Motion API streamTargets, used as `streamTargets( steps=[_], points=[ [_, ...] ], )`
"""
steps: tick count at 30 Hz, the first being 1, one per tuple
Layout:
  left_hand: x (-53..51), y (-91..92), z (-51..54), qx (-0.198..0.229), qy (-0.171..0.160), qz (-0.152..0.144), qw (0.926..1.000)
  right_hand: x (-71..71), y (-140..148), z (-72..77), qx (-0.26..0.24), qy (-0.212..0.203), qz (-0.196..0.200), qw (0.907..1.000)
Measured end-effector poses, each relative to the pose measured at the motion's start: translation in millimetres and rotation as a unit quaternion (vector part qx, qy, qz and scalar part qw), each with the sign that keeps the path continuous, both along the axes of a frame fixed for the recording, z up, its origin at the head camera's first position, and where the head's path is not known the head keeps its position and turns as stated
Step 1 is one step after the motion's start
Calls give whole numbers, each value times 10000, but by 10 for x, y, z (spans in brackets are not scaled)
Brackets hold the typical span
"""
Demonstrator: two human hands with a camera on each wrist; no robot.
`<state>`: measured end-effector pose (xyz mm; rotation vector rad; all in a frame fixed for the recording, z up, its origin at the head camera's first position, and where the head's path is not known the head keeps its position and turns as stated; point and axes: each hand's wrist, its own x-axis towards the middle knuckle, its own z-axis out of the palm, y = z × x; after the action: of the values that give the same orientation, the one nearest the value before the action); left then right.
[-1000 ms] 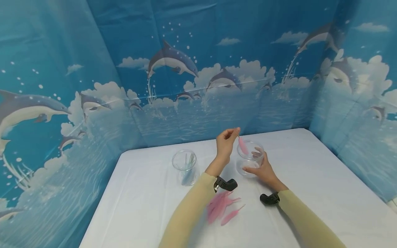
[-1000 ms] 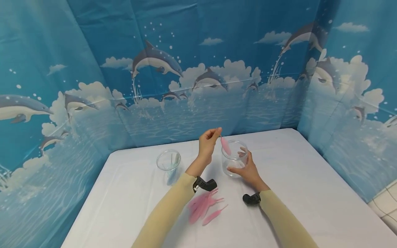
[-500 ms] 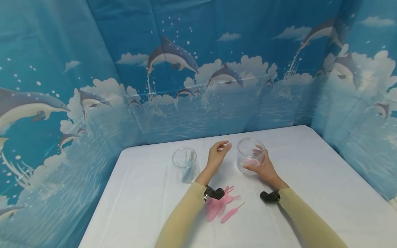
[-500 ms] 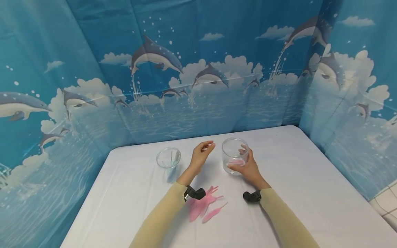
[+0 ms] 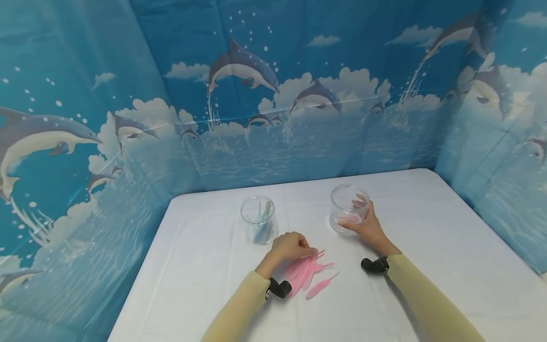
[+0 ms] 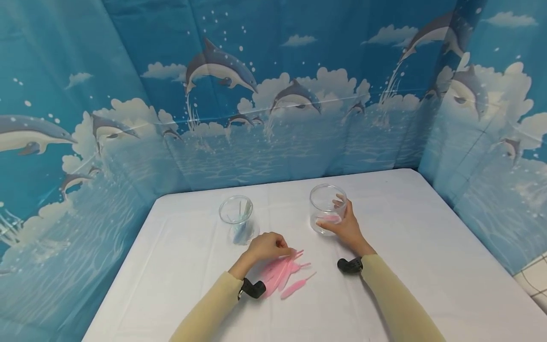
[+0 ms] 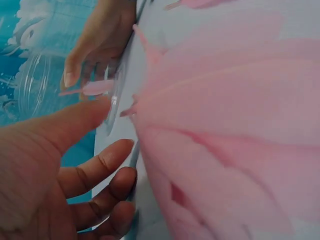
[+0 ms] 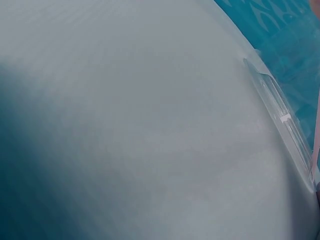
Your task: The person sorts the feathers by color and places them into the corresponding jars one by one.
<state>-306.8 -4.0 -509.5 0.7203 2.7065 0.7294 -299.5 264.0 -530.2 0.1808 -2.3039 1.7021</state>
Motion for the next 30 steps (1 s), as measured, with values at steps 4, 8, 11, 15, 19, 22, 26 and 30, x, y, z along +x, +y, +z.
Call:
streamTargets(
  steps=[4,8,11,15,19,22,26,30],
  points=[
    [56,40,-30,-130,-3,-82,9999,-69,56,-115,26,-63,-59,10000],
    [66,74,-51,-125,-52,-68,9999,-131,93,-250,163,-135,-179,9996],
    [58,71,-53,78,-200,-11,9998,-145,99,-288,141,-122,-191,9996],
    [48,28,-23,756,-641,111,9950,-117,73,-256,92,-151,-140,9997],
    [8,-20,109,1579,-1107,149,9811,-28,8,-100,114,-113,-94,9998],
    [-50,-29,292,2106,-1382,127,9677,27,-32,12,193,-87,-125,9997],
    [-145,32,605,2812,-1378,166,9496,45,-48,59,239,-129,-173,9995],
    [-270,197,919,3808,-766,399,9206,26,-47,47,178,-58,-146,9997]
  ],
)
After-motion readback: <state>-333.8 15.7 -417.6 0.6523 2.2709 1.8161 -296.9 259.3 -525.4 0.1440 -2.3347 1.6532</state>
